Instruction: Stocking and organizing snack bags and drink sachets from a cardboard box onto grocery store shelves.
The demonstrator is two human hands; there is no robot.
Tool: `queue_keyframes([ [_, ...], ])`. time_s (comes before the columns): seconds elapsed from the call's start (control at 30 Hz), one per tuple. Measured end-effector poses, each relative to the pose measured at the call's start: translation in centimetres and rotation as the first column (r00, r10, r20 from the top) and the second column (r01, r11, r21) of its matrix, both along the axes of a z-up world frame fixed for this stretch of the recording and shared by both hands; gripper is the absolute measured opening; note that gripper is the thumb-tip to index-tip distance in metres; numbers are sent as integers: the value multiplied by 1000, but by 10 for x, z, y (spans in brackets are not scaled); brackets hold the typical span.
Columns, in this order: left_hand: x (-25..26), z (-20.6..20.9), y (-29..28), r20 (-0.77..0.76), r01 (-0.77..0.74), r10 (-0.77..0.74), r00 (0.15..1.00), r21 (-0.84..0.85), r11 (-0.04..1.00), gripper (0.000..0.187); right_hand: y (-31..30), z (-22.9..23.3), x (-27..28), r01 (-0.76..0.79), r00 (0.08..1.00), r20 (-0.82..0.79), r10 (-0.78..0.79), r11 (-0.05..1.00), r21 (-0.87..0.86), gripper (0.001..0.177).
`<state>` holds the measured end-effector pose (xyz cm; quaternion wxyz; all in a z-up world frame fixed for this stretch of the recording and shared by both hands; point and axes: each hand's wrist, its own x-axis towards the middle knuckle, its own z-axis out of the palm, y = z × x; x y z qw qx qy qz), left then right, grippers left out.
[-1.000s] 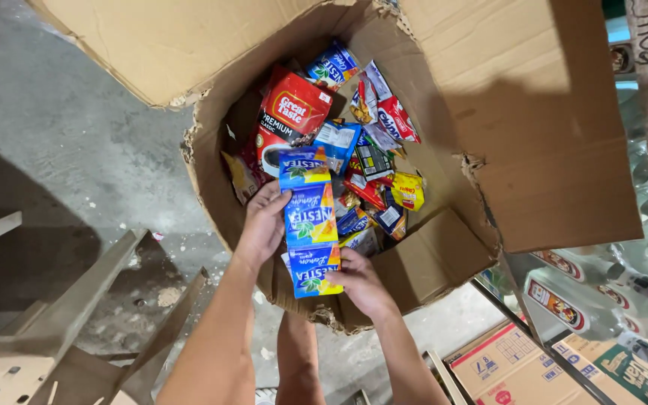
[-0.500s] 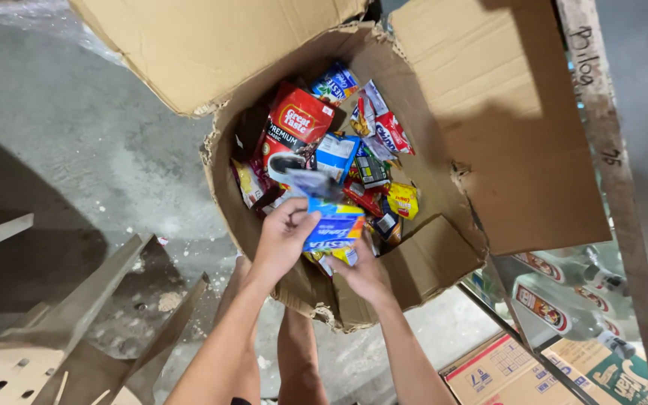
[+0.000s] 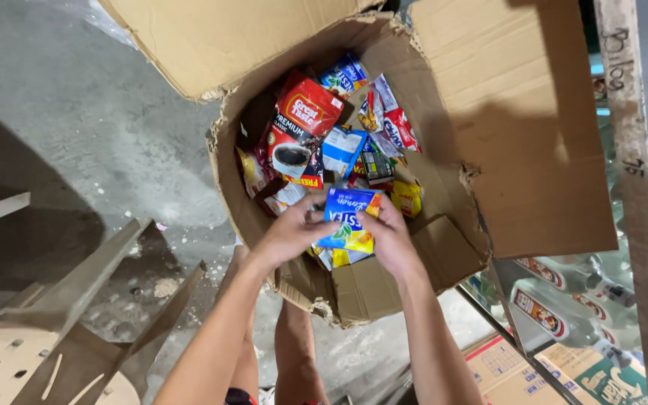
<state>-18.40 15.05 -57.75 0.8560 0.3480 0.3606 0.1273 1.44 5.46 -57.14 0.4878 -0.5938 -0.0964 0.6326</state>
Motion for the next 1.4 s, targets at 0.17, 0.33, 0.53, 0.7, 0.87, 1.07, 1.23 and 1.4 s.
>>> queue_keyframes([
  [0.17, 3, -25, -18, -46, -6, 7, 999, 17, 1000, 46, -8, 4, 6, -87, 995, 42, 87, 996, 8, 44],
  [0.33, 3, 15, -16, -330, 35, 66, 942, 292, 956, 16, -12, 16, 0, -175, 961, 212, 178, 984, -31, 47],
  [0.53, 13, 43, -23, -225, 17, 299, 927, 823, 567, 15, 18, 78, -21, -353, 393, 917, 74, 932, 76, 48],
  [0.7, 18, 41, -36, -236, -6, 314, 920, 791, 612, 21, 3, 60, -21, -360, 383, 918, 107, 932, 42, 14],
  [0.87, 18, 12, -54, -199, -363, 612, 766, 652, 666, 58, -60, -23, -3, 7, 766, 642, -45, 998, 61, 13],
  [1.07, 9, -5, -55, -375, -594, 474, 797, -339, 729, 63, -31, 47, -22, 554, 822, -203, -531, 830, 72, 7],
  [1.23, 27, 29, -18, 147, -355, 578, 802, -662, 660, 66, -35, 63, -53, 552, 776, -337, -533, 832, -43, 22],
  [1.4, 29, 34, 20, 187, -334, 545, 817, -617, 712, 43, -21, 77, -71, 330, 883, -319, -344, 939, -98, 42],
])
